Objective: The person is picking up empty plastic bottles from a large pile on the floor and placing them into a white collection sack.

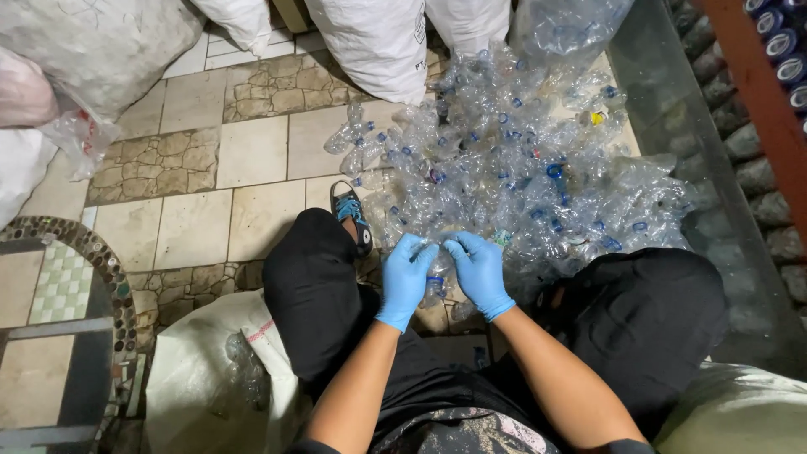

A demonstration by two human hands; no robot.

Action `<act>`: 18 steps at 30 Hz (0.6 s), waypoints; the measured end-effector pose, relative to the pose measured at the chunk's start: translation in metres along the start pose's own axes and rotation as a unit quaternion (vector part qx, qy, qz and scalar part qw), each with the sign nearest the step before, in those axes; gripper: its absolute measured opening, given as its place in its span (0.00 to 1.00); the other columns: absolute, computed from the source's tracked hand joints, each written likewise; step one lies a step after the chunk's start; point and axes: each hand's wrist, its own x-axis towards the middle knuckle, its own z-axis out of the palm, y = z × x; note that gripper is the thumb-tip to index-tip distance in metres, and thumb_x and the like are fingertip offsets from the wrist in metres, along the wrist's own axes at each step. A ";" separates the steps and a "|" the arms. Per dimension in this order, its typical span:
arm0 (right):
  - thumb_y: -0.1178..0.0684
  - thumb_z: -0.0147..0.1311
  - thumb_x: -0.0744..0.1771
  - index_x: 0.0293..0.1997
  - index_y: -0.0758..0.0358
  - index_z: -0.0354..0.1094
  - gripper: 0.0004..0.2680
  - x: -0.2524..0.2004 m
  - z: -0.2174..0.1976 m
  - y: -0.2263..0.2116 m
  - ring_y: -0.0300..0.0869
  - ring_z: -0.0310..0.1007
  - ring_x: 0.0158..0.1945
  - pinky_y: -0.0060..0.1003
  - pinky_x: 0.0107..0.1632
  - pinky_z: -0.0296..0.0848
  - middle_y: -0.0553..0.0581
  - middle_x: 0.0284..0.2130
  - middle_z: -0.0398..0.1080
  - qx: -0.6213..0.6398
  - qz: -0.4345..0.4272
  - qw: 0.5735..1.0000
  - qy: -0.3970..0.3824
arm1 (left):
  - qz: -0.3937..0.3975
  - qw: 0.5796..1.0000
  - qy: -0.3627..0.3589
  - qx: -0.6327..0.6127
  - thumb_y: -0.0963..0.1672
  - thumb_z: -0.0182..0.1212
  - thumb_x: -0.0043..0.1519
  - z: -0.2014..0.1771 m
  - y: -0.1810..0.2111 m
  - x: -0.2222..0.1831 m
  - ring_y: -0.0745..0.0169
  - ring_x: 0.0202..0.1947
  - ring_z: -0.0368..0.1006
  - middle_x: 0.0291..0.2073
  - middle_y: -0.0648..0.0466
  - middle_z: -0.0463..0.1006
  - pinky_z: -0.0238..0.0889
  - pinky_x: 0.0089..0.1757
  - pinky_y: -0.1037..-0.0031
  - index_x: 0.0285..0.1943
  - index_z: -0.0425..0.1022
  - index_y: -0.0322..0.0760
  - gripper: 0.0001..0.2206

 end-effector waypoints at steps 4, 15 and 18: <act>0.57 0.60 0.68 0.37 0.61 0.79 0.03 0.006 0.003 0.021 0.46 0.80 0.42 0.45 0.50 0.75 0.58 0.31 0.80 0.001 0.015 1.000 0.006 | 0.001 1.000 0.006 0.030 0.45 0.72 0.60 -0.001 0.008 0.000 0.69 0.36 0.77 0.30 0.56 0.84 0.72 0.44 0.71 0.38 0.79 0.43 0.06; 0.62 0.48 0.71 0.57 0.70 0.72 0.10 0.022 -0.017 -0.008 0.56 0.76 0.53 0.52 0.59 0.72 0.70 0.49 0.75 0.068 0.044 0.992 -0.099 | 0.094 0.984 0.120 0.091 0.48 0.73 0.58 -0.109 0.100 -0.016 0.54 0.46 0.82 0.37 0.50 0.86 0.74 0.47 0.63 0.45 0.82 0.48 0.10; 0.62 0.45 0.73 0.60 0.72 0.69 0.10 0.027 -0.020 0.013 0.53 0.73 0.52 0.50 0.60 0.71 0.70 0.51 0.73 0.137 0.095 0.981 -0.102 | 0.093 0.973 0.203 0.062 0.45 0.75 0.56 -0.160 0.106 -0.053 0.51 0.47 0.81 0.39 0.49 0.85 0.72 0.51 0.60 0.47 0.81 0.44 0.12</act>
